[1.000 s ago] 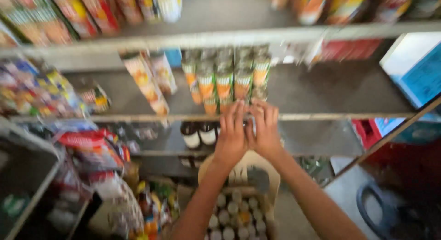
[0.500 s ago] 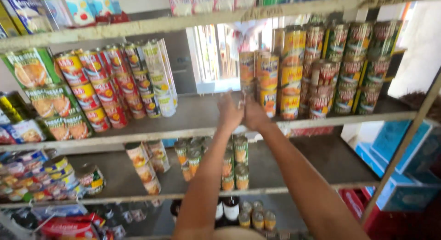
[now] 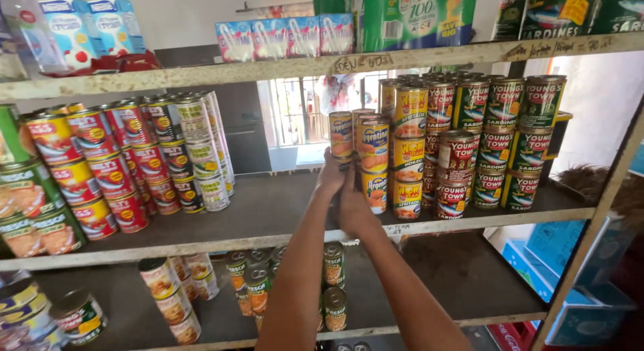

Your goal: Moving canned goods from a store shelf into a box placed on a chair.

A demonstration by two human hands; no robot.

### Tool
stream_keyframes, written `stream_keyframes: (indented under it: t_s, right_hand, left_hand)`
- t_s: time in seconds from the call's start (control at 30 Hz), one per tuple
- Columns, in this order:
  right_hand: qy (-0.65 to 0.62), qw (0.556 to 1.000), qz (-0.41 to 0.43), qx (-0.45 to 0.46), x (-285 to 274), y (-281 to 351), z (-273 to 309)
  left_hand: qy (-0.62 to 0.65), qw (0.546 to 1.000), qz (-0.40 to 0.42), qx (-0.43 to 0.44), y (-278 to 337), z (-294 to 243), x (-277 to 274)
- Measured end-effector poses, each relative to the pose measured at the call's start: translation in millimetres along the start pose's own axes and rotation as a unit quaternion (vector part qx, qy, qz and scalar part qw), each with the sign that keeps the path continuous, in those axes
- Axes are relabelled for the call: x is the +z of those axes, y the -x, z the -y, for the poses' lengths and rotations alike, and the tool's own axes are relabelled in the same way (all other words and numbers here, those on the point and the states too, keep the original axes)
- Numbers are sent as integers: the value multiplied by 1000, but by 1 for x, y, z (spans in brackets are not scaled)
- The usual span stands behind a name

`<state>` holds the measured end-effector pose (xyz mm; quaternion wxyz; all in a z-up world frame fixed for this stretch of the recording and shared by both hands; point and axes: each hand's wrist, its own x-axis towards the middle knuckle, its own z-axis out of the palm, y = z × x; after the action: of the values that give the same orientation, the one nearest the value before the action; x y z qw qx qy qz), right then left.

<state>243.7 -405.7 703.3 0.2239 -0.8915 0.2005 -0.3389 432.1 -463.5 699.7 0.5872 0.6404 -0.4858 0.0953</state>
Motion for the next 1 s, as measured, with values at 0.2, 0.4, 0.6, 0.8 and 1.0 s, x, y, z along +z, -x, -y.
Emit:
stream_keyframes:
  t_s: [0.2, 0.4, 0.6, 0.8, 1.0]
  right_hand:
    - [-18, 998, 36, 40, -6, 5, 11]
    - [-32, 999, -13, -17, 5, -4, -11]
    - [-88, 994, -25, -53, 12, -9, -22]
    - [-150, 978, -65, -131, -3, -1, -4]
    - [-88, 983, -72, -145, 8, -9, -22]
  left_hand:
    - [-48, 998, -8, -29, -6, 22, 6]
    - [-55, 996, 49, -44, 23, -24, -33]
    - [78, 989, 100, -77, 40, -39, -54]
    - [35, 976, 148, -159, 48, -73, -81]
    - [128, 975, 154, -98, 30, -66, -83]
